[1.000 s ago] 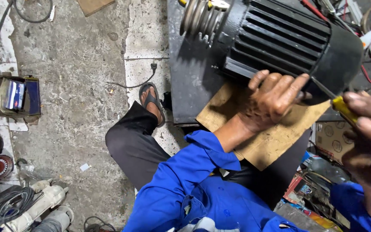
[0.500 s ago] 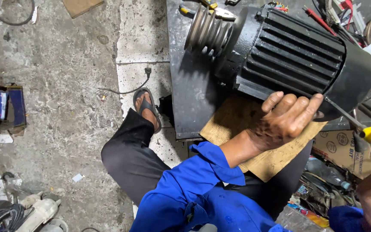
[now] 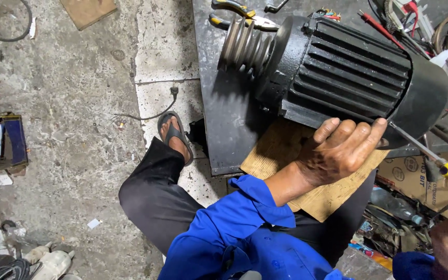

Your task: Repairing an electric motor by opening the casing and connecting internal wires.

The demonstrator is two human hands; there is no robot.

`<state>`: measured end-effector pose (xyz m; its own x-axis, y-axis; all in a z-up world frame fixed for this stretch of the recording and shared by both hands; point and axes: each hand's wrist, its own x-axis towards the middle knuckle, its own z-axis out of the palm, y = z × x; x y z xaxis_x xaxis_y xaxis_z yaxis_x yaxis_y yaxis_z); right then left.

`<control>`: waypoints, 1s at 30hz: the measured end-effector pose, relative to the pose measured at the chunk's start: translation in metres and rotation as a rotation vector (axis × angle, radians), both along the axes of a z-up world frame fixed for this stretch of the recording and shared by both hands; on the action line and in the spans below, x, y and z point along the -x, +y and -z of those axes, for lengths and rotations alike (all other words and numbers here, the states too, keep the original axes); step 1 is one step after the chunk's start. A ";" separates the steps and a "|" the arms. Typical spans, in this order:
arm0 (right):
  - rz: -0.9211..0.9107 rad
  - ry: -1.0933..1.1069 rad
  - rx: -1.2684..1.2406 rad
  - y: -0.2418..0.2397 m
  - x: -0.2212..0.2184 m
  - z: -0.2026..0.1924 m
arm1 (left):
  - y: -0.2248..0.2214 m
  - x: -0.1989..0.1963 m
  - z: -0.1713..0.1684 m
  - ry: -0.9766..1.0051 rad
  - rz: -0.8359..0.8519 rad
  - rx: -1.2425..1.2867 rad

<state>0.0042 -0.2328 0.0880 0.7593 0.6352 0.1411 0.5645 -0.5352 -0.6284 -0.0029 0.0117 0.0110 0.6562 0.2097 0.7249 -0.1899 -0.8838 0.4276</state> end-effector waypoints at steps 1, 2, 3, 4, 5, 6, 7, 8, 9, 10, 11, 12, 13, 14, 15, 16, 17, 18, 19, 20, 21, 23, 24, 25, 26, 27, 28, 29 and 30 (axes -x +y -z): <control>0.001 -0.003 -0.002 0.001 0.000 -0.001 | 0.000 -0.001 0.000 -0.003 0.001 -0.002; -0.016 -0.016 -0.017 0.002 0.000 -0.002 | 0.001 -0.001 -0.001 -0.015 0.035 0.025; -0.035 -0.024 -0.034 0.003 0.001 -0.004 | 0.002 0.000 -0.001 -0.023 0.066 0.050; -0.036 -0.022 -0.036 0.005 0.001 -0.004 | 0.001 0.000 -0.001 -0.021 0.064 0.048; -0.057 -0.032 -0.050 0.006 0.001 -0.006 | 0.000 -0.001 -0.001 -0.019 0.037 0.043; -0.077 -0.041 -0.065 0.007 0.002 -0.007 | -0.001 -0.001 -0.001 -0.017 0.010 0.038; -0.084 -0.037 -0.071 0.008 0.001 -0.006 | 0.000 -0.001 -0.001 -0.013 0.003 0.033; -0.107 -0.043 -0.090 0.009 0.000 -0.005 | 0.000 -0.001 -0.001 -0.019 0.003 0.035; -0.128 -0.052 -0.107 0.010 0.000 -0.006 | -0.001 -0.001 -0.002 -0.028 0.007 0.040; -0.131 -0.051 -0.110 0.011 -0.001 -0.006 | -0.001 0.000 -0.002 -0.027 0.003 0.038; -0.152 -0.061 -0.128 0.012 -0.003 -0.006 | -0.001 0.000 -0.002 -0.016 -0.009 0.023; -0.174 -0.071 -0.146 0.013 -0.004 -0.005 | -0.002 0.000 -0.002 -0.006 -0.022 0.008; -0.175 -0.070 -0.148 0.015 -0.011 -0.001 | -0.002 0.000 -0.001 -0.005 -0.023 0.007; -0.225 -0.141 -0.196 0.016 -0.017 0.004 | -0.003 -0.001 0.000 0.003 -0.018 0.012; -0.274 -0.211 -0.245 0.018 -0.023 0.009 | -0.004 -0.001 0.001 0.012 -0.012 0.016; -0.274 -0.210 -0.248 0.019 -0.024 0.011 | -0.006 -0.002 0.004 0.013 -0.012 0.014; -0.254 -0.216 -0.255 0.019 -0.026 0.012 | -0.008 -0.005 0.008 0.005 -0.014 0.022; -0.235 -0.222 -0.263 0.019 -0.028 0.014 | -0.010 -0.007 0.011 -0.003 -0.015 0.030; -0.235 -0.222 -0.267 0.021 -0.028 0.015 | -0.008 -0.006 0.008 -0.003 -0.016 0.026; -0.204 -0.229 -0.279 0.022 -0.027 0.016 | -0.007 -0.005 0.005 -0.006 0.004 0.051; -0.171 -0.236 -0.292 0.024 -0.027 0.017 | -0.005 -0.004 0.002 -0.010 0.026 0.076; -0.156 -0.262 -0.355 0.050 -0.017 0.001 | -0.005 -0.003 -0.001 0.002 0.017 0.069; -0.143 -0.288 -0.414 0.063 -0.012 -0.007 | -0.005 -0.002 -0.002 0.014 0.005 0.067; -0.137 -0.286 -0.420 0.068 -0.011 -0.007 | -0.006 -0.003 0.001 0.017 0.010 0.061; -0.131 -0.279 -0.446 0.071 -0.010 -0.008 | -0.007 -0.003 0.003 0.027 -0.009 0.062; -0.122 -0.282 -0.473 0.074 -0.009 -0.009 | -0.010 -0.005 0.005 0.029 -0.023 0.061; -0.113 -0.289 -0.477 0.078 -0.009 -0.015 | -0.011 -0.006 0.008 0.025 -0.013 0.055; -0.126 -0.343 -0.459 0.083 -0.010 -0.021 | -0.011 -0.006 0.010 0.048 -0.043 0.026; -0.140 -0.397 -0.440 0.087 -0.012 -0.027 | -0.011 -0.006 0.012 0.071 -0.073 -0.004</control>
<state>0.0159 -0.1459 0.1152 0.5088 0.5430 0.6680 0.8470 -0.1771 -0.5012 0.0032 0.0010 -0.0014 0.6889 0.2561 0.6781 -0.0947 -0.8957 0.4344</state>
